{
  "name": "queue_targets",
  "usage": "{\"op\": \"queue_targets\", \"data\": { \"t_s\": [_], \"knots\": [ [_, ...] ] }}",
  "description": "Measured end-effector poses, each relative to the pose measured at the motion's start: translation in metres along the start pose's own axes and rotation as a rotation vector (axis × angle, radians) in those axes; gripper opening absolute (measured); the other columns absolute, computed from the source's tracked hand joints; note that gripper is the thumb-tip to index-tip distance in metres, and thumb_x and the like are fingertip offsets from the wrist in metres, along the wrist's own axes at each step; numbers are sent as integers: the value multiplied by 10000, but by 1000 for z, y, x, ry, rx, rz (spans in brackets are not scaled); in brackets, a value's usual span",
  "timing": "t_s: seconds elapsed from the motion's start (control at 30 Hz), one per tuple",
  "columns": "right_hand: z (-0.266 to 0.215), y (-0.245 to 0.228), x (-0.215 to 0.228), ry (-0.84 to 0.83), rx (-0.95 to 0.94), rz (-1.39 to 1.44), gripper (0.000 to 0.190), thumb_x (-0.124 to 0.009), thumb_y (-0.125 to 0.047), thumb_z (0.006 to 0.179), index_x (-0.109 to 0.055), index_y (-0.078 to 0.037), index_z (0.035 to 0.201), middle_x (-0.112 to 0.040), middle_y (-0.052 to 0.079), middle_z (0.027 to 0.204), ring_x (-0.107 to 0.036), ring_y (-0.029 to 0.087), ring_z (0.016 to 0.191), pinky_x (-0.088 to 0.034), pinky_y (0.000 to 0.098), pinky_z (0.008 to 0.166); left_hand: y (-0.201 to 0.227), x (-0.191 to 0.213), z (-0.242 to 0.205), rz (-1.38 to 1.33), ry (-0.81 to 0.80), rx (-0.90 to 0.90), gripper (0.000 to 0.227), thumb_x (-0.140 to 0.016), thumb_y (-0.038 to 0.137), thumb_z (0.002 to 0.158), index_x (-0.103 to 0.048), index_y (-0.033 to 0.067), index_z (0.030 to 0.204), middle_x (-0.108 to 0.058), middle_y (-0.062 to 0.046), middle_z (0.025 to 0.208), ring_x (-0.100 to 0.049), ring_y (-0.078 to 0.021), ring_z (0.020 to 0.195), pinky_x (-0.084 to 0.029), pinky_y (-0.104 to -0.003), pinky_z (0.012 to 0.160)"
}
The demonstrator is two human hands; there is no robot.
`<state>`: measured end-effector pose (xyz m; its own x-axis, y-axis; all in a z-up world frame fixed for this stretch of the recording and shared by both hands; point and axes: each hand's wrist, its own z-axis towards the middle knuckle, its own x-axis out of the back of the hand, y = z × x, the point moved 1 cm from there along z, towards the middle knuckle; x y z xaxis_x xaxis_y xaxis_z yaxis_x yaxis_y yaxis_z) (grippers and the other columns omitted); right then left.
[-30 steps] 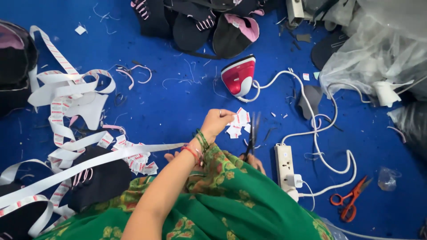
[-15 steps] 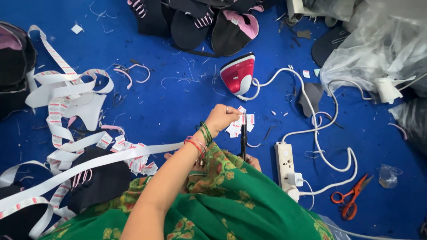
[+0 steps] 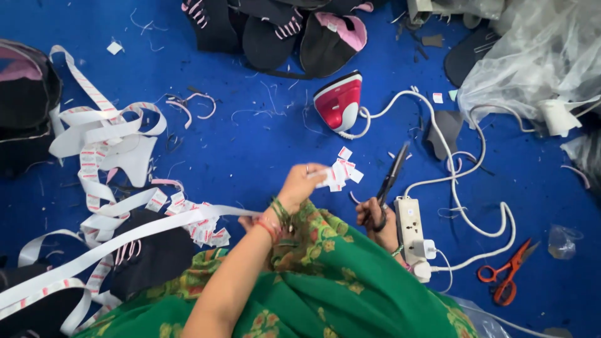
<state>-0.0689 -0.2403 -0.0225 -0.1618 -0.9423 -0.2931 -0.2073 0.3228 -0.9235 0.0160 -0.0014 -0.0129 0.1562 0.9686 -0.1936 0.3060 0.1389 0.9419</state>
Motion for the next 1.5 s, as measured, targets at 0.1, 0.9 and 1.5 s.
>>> {"op": "queue_targets", "data": {
  "t_s": [0.1,0.9,1.5],
  "knots": [
    [-23,-7,-19,-59,-194,116,404,-550,-422,965,-667,-37,933,-715,91,817,-665,178,675,-537,325,613,14,5,20,-100,37,-114,264,-699,135,895,-764,-30,1091,-786,-31,961,-703,-77,855,-552,-237,783],
    [22,64,29,-393,324,-788,159,-742,-168,818,-702,-55,923,-675,30,729,-592,90,697,-507,290,614,-2,10,51,295,-86,-196,168,-771,113,814,-804,-6,928,-797,-68,844,-694,-91,737,-575,-272,693],
    [-27,11,-10,-126,-371,-40,586,-417,-528,966,-672,0,954,-729,82,815,-686,174,704,-552,309,640,47,2,24,-21,53,-105,218,-752,123,909,-785,-35,1056,-767,-59,922,-673,-96,821,-532,-257,758]
  ]
}}
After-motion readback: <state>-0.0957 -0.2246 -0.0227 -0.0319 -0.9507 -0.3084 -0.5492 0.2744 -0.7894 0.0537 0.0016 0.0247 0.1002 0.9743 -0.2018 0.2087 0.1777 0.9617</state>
